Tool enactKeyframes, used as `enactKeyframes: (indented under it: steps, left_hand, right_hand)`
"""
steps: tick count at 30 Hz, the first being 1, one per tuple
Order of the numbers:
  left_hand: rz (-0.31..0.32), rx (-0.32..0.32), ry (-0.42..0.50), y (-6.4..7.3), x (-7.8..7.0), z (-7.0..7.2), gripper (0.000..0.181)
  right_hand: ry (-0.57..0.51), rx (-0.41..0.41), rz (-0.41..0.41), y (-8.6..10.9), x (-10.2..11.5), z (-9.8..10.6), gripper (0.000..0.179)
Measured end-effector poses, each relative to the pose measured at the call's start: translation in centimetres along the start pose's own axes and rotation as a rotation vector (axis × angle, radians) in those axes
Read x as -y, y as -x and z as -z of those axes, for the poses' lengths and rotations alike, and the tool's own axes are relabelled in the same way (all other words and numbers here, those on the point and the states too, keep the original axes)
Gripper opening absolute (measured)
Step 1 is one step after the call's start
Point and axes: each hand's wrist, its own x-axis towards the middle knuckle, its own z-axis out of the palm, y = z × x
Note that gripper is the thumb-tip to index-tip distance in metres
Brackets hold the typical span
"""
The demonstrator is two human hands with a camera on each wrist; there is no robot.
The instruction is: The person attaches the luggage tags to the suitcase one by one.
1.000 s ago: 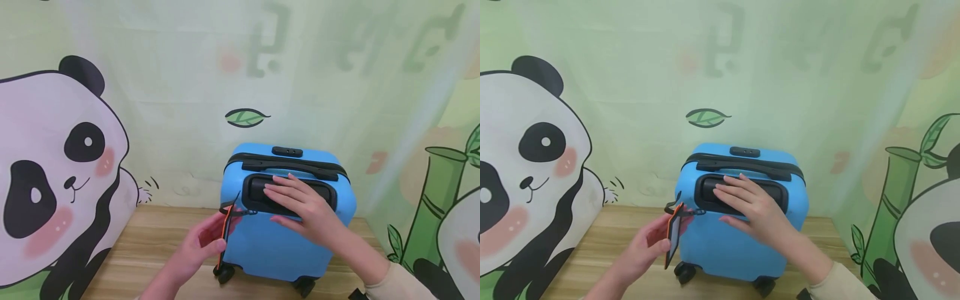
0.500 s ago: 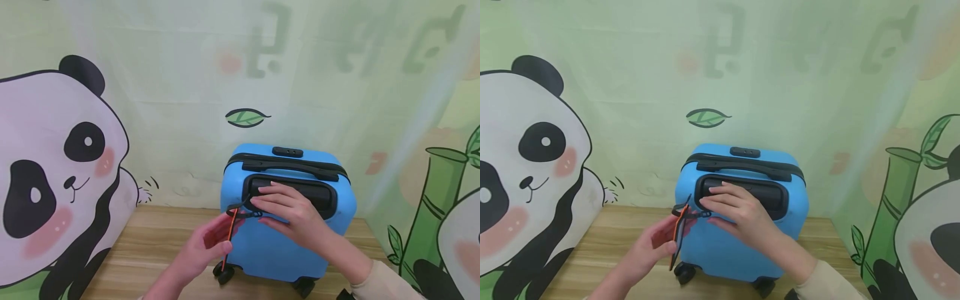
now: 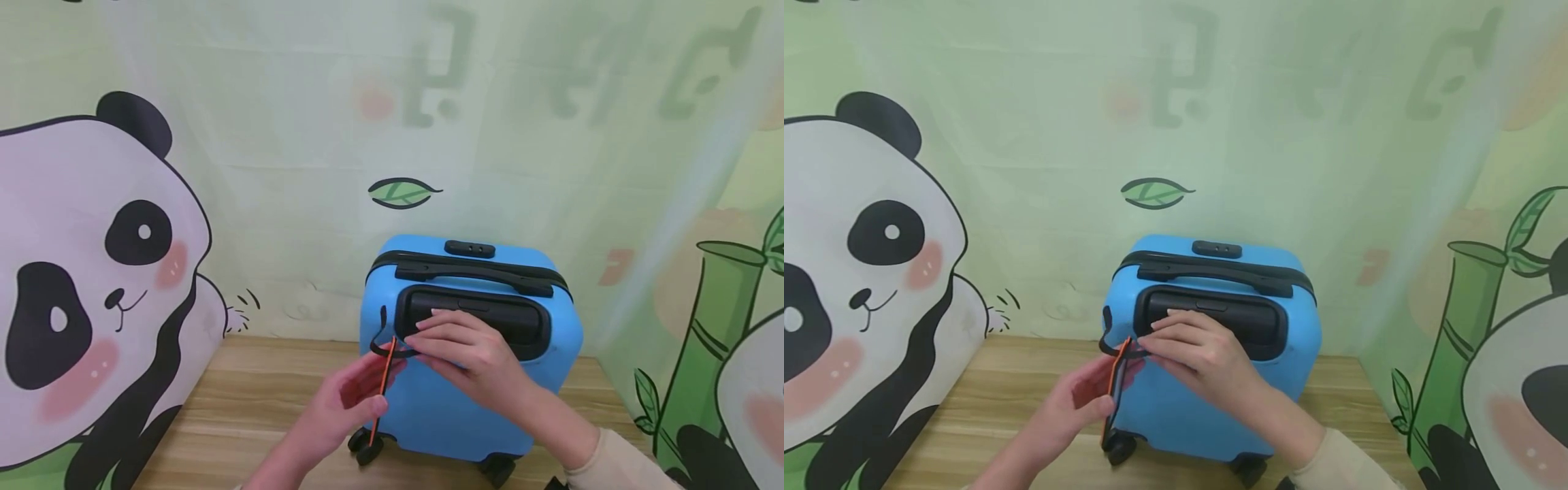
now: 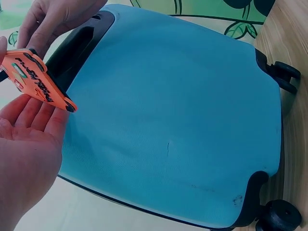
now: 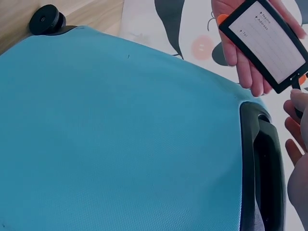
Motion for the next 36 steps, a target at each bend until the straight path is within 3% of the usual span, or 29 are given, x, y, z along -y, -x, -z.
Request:
enactKeyframes:
  steps: [14, 29, 36]
  left_hand:
    - [0.062, -0.055, -0.045, -0.1, -0.6, -0.5, 0.061]
    - [0.064, -0.011, -0.035, -0.4, -0.3, -0.8, 0.061]
    - [0.068, -0.026, -0.071, -0.6, -0.3, -0.9, 0.062]
  right_hand:
    - [-0.024, -0.059, 0.016, 0.1, 0.5, -0.3, 0.024]
    - [0.029, -0.086, -0.013, 0.2, 1.0, -0.7, 0.031]
    - [0.051, -0.108, -0.019, 0.4, 1.0, -0.9, 0.029]
